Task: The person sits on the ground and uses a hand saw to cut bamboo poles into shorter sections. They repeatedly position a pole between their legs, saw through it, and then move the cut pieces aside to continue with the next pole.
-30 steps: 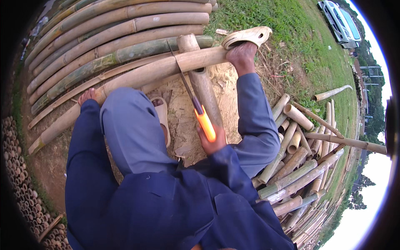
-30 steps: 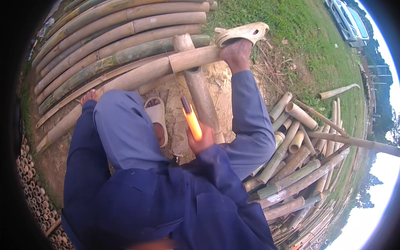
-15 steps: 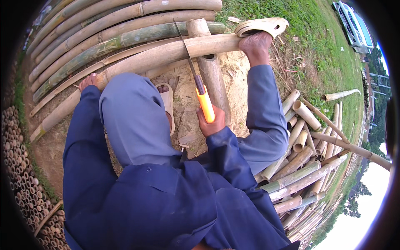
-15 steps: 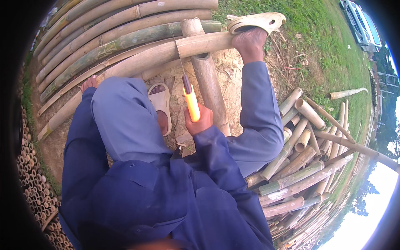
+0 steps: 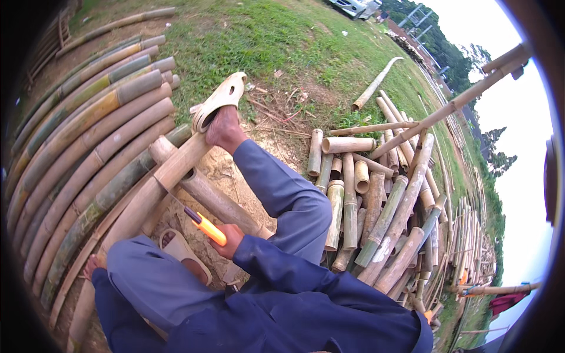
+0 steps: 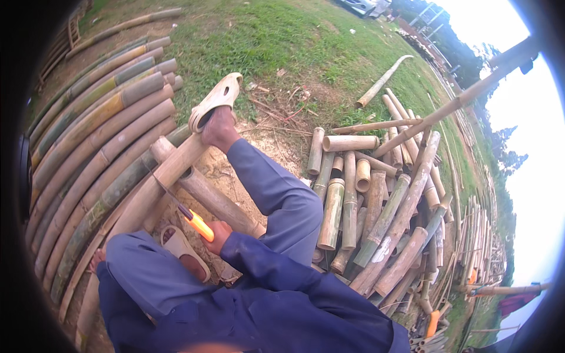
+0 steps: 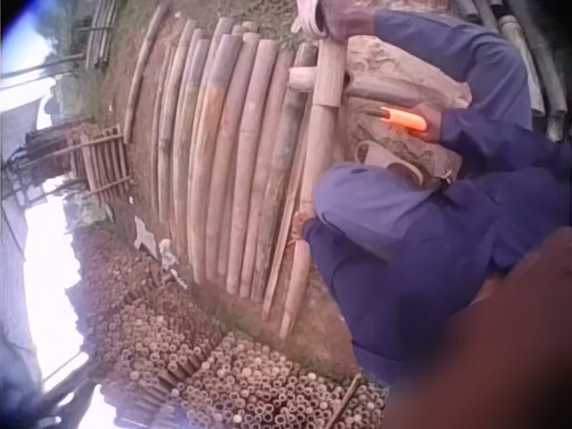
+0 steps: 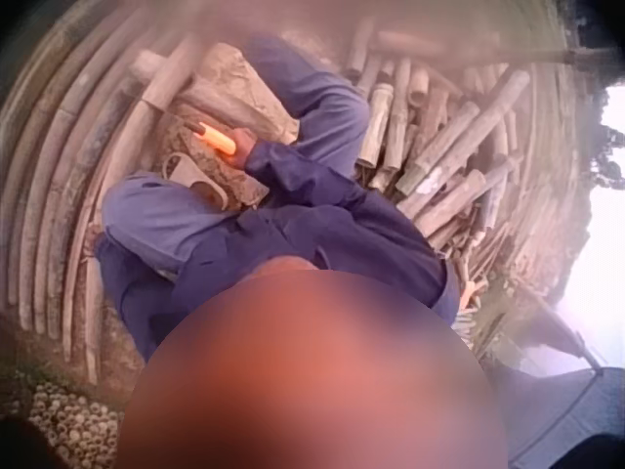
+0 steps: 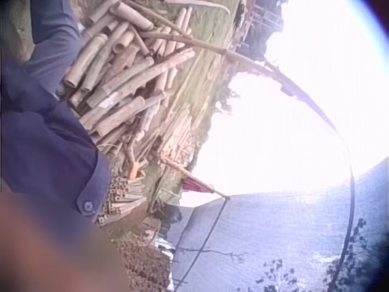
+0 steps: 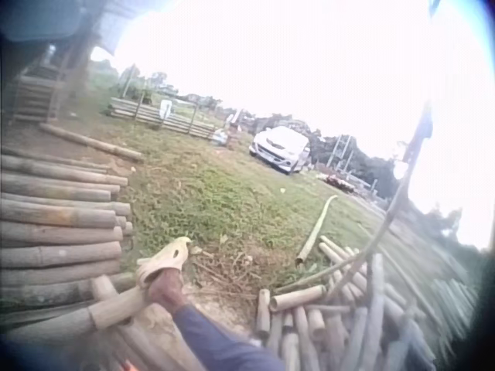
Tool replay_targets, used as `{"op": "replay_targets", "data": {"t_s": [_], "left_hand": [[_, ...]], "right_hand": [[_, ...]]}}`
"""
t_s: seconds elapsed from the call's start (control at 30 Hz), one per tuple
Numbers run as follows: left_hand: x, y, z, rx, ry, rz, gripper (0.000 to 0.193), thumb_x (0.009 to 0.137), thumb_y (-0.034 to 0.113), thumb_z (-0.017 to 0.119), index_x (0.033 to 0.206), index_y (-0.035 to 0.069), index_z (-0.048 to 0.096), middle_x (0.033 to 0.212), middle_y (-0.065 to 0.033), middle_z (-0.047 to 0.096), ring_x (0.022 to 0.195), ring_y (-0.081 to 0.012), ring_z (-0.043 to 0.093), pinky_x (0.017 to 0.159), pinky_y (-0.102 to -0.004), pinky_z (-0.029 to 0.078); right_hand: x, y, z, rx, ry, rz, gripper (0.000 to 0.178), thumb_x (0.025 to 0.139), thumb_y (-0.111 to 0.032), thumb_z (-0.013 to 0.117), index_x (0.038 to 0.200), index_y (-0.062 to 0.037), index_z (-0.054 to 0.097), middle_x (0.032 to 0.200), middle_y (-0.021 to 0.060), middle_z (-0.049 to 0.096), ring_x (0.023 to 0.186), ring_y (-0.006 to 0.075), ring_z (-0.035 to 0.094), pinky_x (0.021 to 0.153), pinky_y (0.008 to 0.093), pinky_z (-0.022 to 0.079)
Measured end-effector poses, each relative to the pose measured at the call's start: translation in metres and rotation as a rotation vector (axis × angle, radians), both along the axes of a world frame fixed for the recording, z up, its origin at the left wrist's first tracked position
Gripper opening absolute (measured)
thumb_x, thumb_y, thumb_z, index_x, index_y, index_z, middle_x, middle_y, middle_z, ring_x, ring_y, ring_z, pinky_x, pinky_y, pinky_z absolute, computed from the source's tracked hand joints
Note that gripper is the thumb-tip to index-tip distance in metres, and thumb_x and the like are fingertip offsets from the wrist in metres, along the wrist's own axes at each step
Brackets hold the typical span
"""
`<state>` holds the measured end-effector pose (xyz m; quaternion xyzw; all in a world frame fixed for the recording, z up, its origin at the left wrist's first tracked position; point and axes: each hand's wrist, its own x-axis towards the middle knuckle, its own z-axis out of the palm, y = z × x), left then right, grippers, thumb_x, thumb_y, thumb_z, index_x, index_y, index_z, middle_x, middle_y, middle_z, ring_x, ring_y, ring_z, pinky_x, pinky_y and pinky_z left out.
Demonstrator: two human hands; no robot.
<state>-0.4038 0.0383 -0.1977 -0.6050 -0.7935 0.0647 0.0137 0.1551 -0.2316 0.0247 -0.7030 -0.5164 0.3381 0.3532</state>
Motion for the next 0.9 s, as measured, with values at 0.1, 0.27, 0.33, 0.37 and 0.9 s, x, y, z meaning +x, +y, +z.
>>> {"op": "replay_targets", "data": {"t_s": [0.1,0.27,0.33,0.37,0.9], "left_hand": [[0.012,-0.002,0.008,-0.014,-0.026,0.048,0.054,0.107,0.056,0.035,0.133,0.022,0.068,0.135,0.0002,0.067,0.133,-0.0219,0.054,0.121,-0.0464,0.023],[0.029,-0.008,0.006,0.12,0.005,0.011,0.047,0.107,0.05,0.037,0.123,0.022,0.07,0.124,-0.0011,0.07,0.125,-0.0231,0.059,0.118,-0.0472,0.027],[0.029,-0.007,0.007,0.181,-0.059,-0.001,0.046,0.107,0.049,0.037,0.122,0.022,0.07,0.124,-0.0008,0.07,0.124,-0.0223,0.059,0.117,-0.0472,0.028],[0.028,-0.007,0.007,0.119,-0.11,0.041,0.045,0.107,0.049,0.038,0.122,0.022,0.07,0.124,-0.0007,0.07,0.124,-0.0218,0.059,0.117,-0.0472,0.028],[0.028,-0.002,0.012,0.049,-0.035,-0.013,0.048,0.107,0.052,0.037,0.122,0.022,0.071,0.122,-0.0037,0.071,0.124,-0.023,0.059,0.116,-0.0457,0.029]], "right_hand": [[0.021,-0.063,0.012,-0.045,-0.025,0.09,0.019,0.088,-0.019,0.073,0.097,-0.0031,0.069,0.08,0.0212,0.068,0.075,0.0425,0.066,0.066,0.0466,0.051],[0.008,-0.04,0.053,-0.227,-0.06,0.085,0.019,0.087,-0.019,0.074,0.095,-0.0024,0.07,0.082,0.0234,0.069,0.078,0.0444,0.067,0.069,0.0486,0.052],[-0.004,0.002,0.043,-0.071,-0.058,0.028,0.019,0.086,-0.018,0.073,0.094,-0.001,0.067,0.079,0.0256,0.065,0.077,0.047,0.065,0.067,0.0495,0.05],[-0.006,0.007,0.038,0.075,-0.017,0.025,0.018,0.087,-0.017,0.072,0.095,-0.0013,0.067,0.078,0.0261,0.065,0.076,0.0469,0.064,0.067,0.0498,0.049],[0.006,-0.037,0.03,0.13,0.004,0.064,0.018,0.088,-0.019,0.072,0.094,-0.0025,0.068,0.079,0.0231,0.067,0.08,0.0441,0.067,0.069,0.0478,0.051]]}}
